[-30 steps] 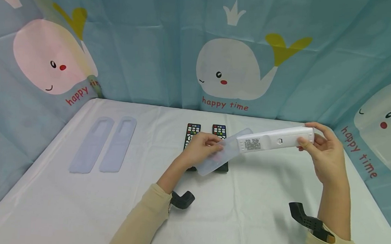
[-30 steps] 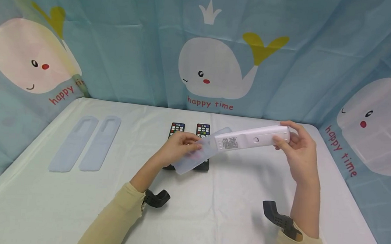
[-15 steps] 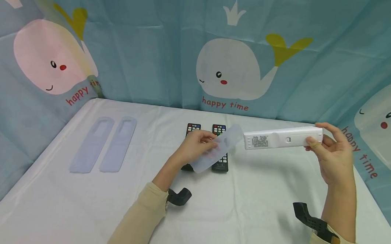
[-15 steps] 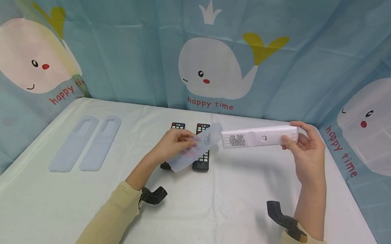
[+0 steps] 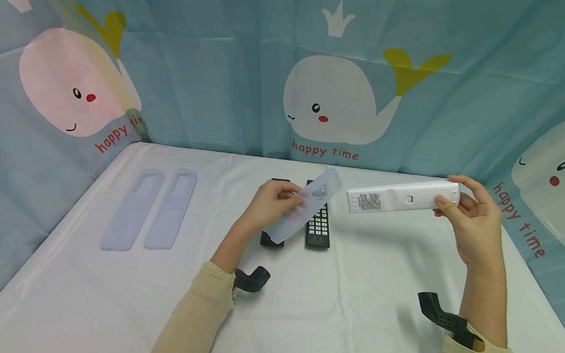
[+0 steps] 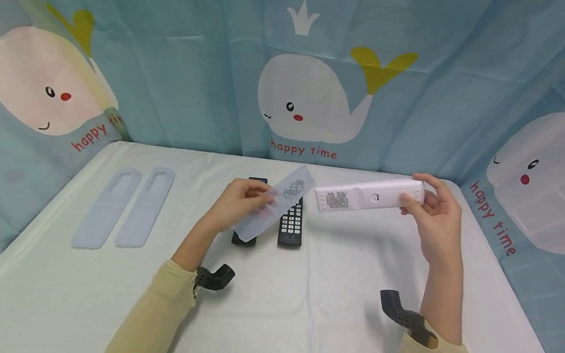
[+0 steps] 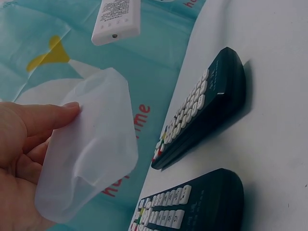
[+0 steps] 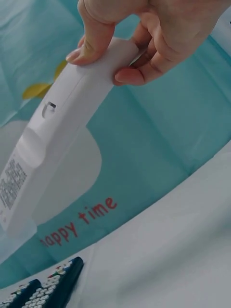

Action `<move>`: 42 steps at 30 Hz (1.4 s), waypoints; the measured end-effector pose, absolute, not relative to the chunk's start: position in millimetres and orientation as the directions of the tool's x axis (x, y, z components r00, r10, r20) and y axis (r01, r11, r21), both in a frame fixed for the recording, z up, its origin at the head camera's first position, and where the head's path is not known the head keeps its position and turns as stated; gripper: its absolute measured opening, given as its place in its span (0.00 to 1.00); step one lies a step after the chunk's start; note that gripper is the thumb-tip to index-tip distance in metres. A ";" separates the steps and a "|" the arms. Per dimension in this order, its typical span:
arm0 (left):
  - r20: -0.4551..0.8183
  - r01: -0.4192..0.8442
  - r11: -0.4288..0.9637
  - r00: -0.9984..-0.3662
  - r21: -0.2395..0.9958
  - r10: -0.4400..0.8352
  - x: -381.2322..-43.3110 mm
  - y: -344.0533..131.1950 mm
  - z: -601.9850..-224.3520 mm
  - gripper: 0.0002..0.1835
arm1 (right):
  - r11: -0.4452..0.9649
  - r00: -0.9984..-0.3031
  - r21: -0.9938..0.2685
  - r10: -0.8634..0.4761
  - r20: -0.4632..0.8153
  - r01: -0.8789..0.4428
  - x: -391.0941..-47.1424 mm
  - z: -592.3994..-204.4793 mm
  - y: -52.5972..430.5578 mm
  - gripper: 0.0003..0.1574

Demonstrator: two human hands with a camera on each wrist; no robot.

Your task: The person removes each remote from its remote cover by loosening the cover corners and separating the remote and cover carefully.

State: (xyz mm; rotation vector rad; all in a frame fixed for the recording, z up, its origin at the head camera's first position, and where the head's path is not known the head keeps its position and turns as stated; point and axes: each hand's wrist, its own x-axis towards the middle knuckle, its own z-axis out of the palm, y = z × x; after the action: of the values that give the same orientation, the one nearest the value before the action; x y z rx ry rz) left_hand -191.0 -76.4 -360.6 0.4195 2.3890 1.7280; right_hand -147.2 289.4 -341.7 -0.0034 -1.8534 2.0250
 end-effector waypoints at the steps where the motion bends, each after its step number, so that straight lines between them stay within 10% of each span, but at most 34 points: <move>1: 0.034 0.131 0.287 -0.947 0.949 0.318 -191.2 -77.3 -360.5 0.12 | -0.038 -0.922 -0.959 0.288 0.259 -0.282 -147.3 -341.6 288.8 0.27; 42: -0.005 0.044 0.297 -0.987 0.954 0.164 -188.8 -143.6 -373.7 0.16 | 0.094 -0.945 -0.957 0.156 0.286 -0.274 -150.8 -345.9 269.5 0.23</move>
State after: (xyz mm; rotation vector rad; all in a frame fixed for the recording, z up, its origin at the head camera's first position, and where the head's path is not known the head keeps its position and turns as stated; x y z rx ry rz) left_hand -188.8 -143.6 -373.7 0.1967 2.4463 1.7945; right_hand -150.8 269.5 -345.9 0.1163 -2.0631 1.9191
